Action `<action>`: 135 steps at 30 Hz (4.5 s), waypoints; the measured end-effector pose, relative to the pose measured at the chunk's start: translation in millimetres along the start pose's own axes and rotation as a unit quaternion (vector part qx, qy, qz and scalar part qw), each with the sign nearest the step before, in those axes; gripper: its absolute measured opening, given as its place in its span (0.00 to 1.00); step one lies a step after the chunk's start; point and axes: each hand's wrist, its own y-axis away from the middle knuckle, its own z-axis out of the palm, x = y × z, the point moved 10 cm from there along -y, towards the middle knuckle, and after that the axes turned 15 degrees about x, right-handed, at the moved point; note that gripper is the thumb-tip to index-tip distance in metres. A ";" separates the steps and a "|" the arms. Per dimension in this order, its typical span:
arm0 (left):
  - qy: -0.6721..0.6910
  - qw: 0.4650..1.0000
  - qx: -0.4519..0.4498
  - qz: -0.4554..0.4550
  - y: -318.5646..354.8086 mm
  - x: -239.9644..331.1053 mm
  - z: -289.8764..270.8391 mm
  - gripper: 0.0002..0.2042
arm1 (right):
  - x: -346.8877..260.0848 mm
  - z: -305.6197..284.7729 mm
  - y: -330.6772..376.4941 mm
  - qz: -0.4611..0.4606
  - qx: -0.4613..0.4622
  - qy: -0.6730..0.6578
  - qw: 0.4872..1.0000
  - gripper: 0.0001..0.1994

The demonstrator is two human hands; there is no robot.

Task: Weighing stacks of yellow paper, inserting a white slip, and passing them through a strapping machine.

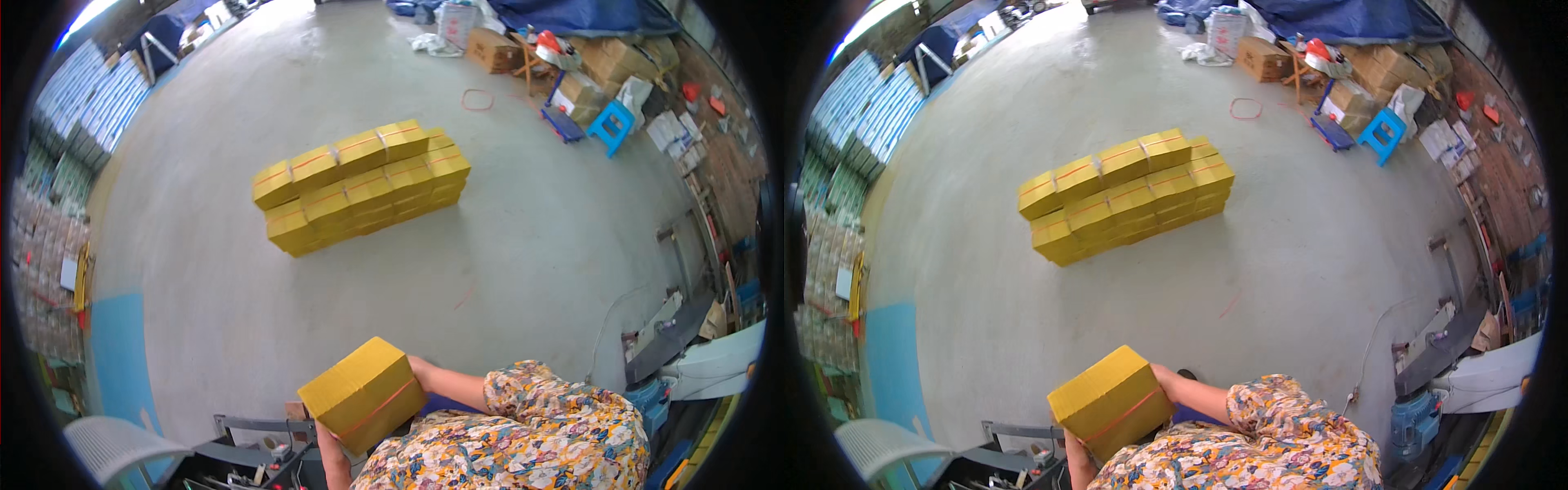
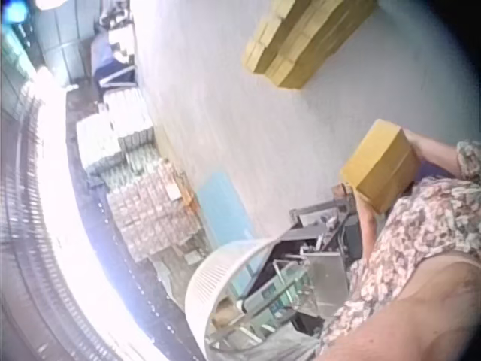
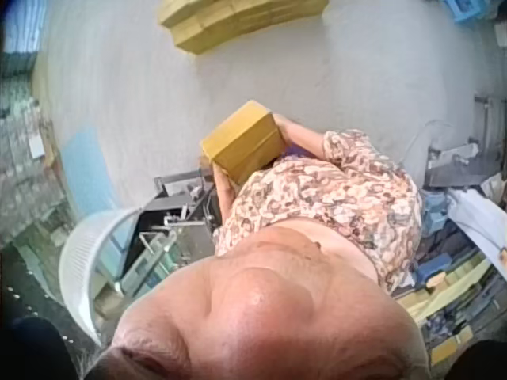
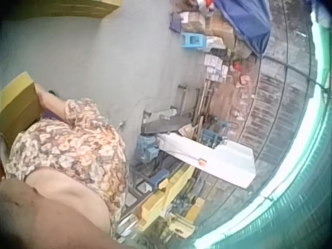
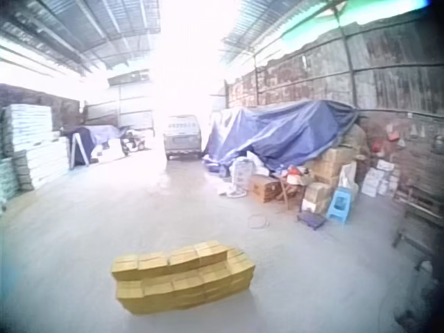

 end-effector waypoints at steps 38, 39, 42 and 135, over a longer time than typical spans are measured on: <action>-0.346 0.904 -0.224 0.115 -480.0 28.0 1071.7 0.31 | -852.4 -555.3 -362.4 -0.077 0.256 -0.122 0.956 0.24; -0.349 0.906 -0.215 0.107 -497.4 21.1 1081.3 0.31 | -872.3 -556.8 -377.6 -0.079 0.262 -0.095 0.957 0.25; -0.325 0.928 -0.175 0.052 -537.5 -0.4 1100.6 0.29 | -894.6 -577.5 -433.4 -0.067 0.248 -0.090 0.962 0.27; -0.169 0.294 0.887 -0.314 967.5 -430.6 -391.1 0.30 | 860.4 -36.4 643.6 0.383 -0.678 0.620 0.096 0.15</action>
